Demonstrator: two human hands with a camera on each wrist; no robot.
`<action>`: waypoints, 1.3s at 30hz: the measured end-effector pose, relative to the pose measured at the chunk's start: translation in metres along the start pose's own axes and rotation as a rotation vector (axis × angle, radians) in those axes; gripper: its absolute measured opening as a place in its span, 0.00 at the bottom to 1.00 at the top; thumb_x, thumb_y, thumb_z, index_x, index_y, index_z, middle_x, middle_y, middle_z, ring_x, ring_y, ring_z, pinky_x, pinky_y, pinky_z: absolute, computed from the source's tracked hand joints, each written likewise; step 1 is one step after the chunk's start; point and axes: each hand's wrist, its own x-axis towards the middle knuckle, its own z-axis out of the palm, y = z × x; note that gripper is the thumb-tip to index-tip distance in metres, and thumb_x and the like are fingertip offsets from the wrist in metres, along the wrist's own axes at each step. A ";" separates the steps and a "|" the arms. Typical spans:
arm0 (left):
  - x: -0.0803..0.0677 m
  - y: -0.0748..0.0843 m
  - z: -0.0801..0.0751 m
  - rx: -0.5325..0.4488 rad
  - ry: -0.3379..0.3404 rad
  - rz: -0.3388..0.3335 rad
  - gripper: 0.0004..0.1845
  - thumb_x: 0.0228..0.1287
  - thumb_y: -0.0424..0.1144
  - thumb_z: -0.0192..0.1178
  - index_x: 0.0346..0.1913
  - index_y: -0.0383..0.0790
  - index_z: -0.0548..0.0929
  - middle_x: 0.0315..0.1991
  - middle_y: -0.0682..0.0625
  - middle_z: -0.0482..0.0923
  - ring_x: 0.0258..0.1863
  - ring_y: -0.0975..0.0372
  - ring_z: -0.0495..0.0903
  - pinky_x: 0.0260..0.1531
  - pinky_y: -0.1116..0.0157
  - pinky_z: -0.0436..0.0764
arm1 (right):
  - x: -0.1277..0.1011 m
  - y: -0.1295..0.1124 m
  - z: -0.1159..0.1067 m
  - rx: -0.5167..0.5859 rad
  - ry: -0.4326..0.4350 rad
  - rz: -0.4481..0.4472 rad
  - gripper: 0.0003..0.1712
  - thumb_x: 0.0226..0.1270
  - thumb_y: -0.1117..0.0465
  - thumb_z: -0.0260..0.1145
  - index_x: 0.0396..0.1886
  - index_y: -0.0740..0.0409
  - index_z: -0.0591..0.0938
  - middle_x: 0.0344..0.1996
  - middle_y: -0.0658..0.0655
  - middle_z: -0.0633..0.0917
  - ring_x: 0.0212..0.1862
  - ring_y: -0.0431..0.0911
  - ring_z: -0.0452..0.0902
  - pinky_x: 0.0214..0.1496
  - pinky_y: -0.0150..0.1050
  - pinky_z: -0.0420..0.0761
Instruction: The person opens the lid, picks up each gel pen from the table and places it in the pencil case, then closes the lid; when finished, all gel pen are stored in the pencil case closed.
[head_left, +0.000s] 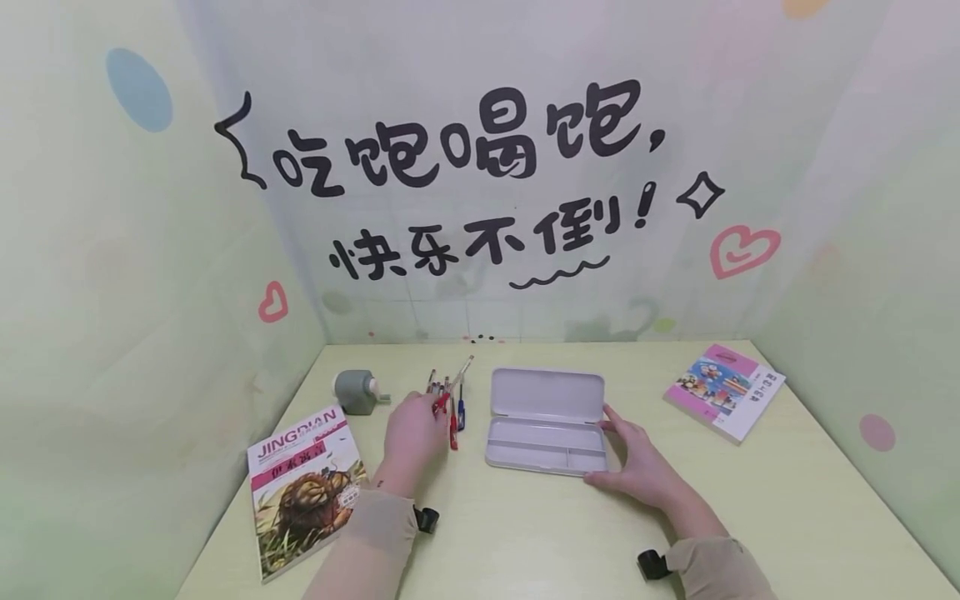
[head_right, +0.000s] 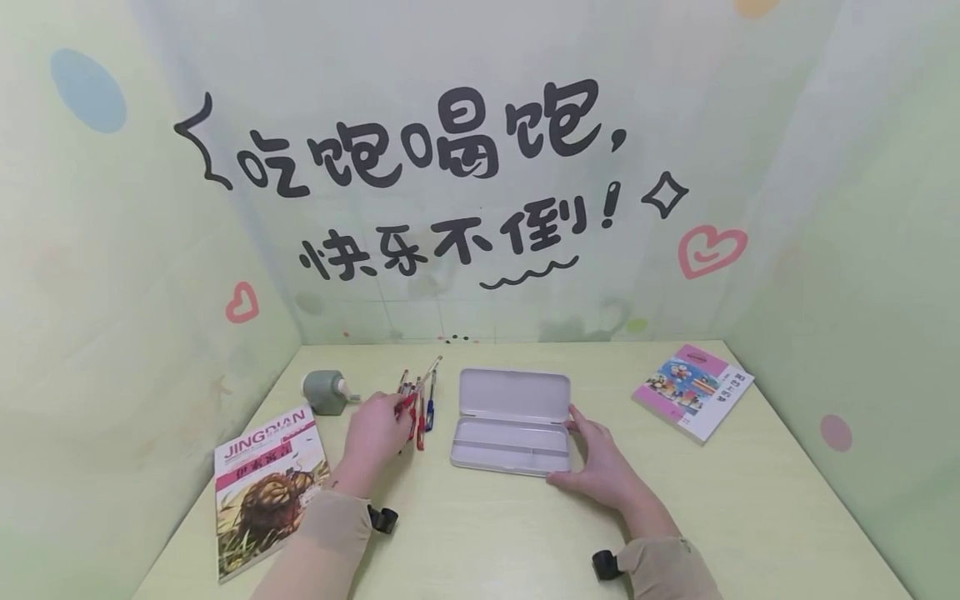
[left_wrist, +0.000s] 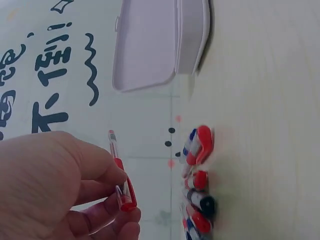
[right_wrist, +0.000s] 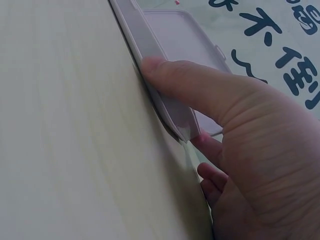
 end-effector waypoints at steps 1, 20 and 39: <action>-0.001 0.004 0.001 -0.006 0.008 0.020 0.17 0.72 0.39 0.69 0.60 0.37 0.90 0.47 0.41 0.88 0.44 0.51 0.88 0.50 0.49 0.90 | 0.001 0.000 0.000 -0.001 -0.002 -0.002 0.77 0.54 0.42 0.88 0.91 0.62 0.51 0.80 0.68 0.74 0.84 0.75 0.56 0.83 0.78 0.57; -0.026 0.056 0.040 0.006 -0.085 0.361 0.14 0.75 0.42 0.70 0.58 0.48 0.93 0.49 0.51 0.88 0.46 0.58 0.84 0.49 0.59 0.88 | -0.001 -0.004 0.001 0.005 -0.011 0.011 0.78 0.52 0.43 0.89 0.91 0.62 0.50 0.80 0.67 0.74 0.85 0.75 0.55 0.83 0.79 0.54; -0.029 0.057 0.059 -0.054 -0.133 0.419 0.12 0.74 0.40 0.70 0.56 0.49 0.94 0.52 0.49 0.89 0.50 0.55 0.85 0.54 0.56 0.88 | -0.002 -0.010 -0.001 0.005 -0.021 0.019 0.77 0.52 0.44 0.89 0.91 0.61 0.51 0.80 0.67 0.73 0.85 0.75 0.53 0.82 0.80 0.53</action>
